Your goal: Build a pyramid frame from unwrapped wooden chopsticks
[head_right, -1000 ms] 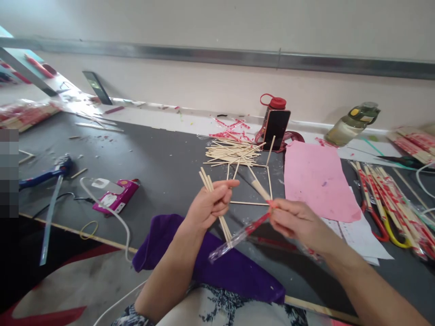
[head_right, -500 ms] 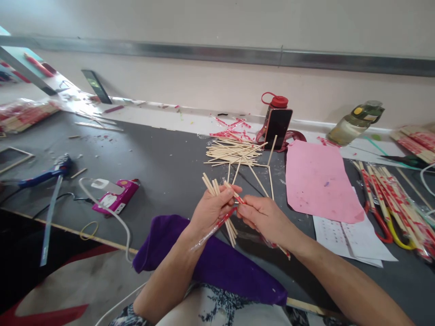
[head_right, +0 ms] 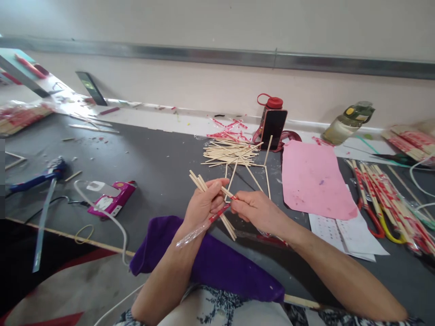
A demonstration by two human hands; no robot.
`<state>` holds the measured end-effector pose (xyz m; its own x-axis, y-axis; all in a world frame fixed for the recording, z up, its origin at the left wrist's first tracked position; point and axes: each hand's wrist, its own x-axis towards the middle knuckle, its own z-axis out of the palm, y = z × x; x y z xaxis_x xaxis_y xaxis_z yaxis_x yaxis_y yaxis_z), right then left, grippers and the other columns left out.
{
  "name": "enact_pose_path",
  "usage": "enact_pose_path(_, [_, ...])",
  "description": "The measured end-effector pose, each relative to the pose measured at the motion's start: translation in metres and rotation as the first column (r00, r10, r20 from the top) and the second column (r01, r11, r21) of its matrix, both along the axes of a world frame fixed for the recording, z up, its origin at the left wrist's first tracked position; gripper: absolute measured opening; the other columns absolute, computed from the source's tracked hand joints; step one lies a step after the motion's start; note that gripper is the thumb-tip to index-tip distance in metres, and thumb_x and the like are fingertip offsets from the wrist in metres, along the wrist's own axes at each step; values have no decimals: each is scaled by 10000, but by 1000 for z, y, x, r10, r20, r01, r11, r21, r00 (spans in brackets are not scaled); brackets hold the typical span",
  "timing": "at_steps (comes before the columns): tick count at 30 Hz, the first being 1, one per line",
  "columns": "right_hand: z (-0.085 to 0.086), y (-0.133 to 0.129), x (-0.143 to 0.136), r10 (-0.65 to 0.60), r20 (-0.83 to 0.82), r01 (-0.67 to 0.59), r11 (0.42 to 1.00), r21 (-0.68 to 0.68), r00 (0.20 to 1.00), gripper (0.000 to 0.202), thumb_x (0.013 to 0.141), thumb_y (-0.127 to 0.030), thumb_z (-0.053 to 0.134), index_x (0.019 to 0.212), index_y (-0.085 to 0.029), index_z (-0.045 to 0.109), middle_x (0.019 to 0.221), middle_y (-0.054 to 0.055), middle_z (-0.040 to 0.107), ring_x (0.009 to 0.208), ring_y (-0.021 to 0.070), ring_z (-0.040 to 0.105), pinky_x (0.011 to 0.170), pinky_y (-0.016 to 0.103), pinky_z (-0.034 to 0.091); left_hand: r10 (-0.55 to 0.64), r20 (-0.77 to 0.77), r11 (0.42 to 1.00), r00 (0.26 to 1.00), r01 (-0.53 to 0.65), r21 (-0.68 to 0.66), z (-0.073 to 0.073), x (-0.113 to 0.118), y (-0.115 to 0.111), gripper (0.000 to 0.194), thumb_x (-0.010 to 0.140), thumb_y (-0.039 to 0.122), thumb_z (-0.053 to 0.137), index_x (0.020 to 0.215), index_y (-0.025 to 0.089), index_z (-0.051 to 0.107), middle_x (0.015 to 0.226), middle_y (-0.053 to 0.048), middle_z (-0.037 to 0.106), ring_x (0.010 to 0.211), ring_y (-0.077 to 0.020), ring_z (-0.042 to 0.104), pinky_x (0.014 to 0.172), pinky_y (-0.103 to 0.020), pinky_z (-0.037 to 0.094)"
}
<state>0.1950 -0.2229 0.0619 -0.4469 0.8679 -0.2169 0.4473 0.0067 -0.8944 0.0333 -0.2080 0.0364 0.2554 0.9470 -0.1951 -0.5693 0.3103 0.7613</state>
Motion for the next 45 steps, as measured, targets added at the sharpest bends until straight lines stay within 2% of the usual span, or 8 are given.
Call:
enact_pose_path(7, [-1,-1,0,2,-56,-1,1000,20,998,409,911,-488,428,672,-162,490,566,-40,445,498,72,369,478,231,239,-152,24,987,988,153,-42,3,9,-6,358,611,359,799,844,100,714,579,-21,586,474,-81,521,397,-169,295])
enact_pose_path(14, [1,-2,1,20,-23,-20,1000,0,1000,409,914,-495,419,658,-178,453,572,-34,478,493,73,384,469,223,262,-98,-38,995,994,98,-6,2,4,-5,403,737,455,687,970,127,714,399,94,261,348,-13,221,369,-154,175])
enact_pose_path(22, [-5,-15,24,58,54,-50,988,-145,997,356,930,-446,397,705,-186,491,566,-46,486,487,81,411,491,221,299,265,62,964,962,-261,-55,3,-12,13,338,717,433,706,885,140,722,626,32,478,389,29,226,345,-125,181])
enact_pose_path(26, [-11,-17,33,45,68,-34,987,-158,997,384,923,-491,395,714,-188,504,564,-48,467,490,85,398,485,224,281,239,33,970,970,-237,-47,2,-7,11,333,690,423,732,843,127,715,552,56,402,386,17,220,347,-131,187])
enact_pose_path(30, [-9,-11,35,78,87,-71,994,-89,993,366,919,-471,408,759,-180,560,576,-38,485,504,91,411,490,225,287,78,-31,997,996,-79,-26,0,2,5,333,701,417,731,831,112,705,479,81,297,376,5,232,360,-133,198])
enact_pose_path(36, [-10,-23,74,157,268,-154,988,-34,951,379,933,-480,378,738,-193,530,618,-31,504,570,110,451,534,229,319,335,234,942,913,-324,-83,3,-23,23,267,825,384,611,711,145,576,580,54,438,359,2,243,330,-148,211])
enact_pose_path(40, [-30,-48,93,12,495,-63,994,88,869,371,952,-469,338,780,-202,529,665,-6,560,607,141,509,575,261,340,318,336,948,886,-306,-90,7,-33,29,374,889,410,504,617,174,405,536,53,373,409,-50,377,384,-173,330])
enact_pose_path(45, [-63,-78,88,-94,714,-291,870,398,694,202,894,-386,512,920,-199,583,872,66,618,804,229,564,671,327,361,305,280,952,910,-285,-111,10,-27,23,353,894,433,485,659,181,409,576,38,446,573,-108,562,489,-204,446])
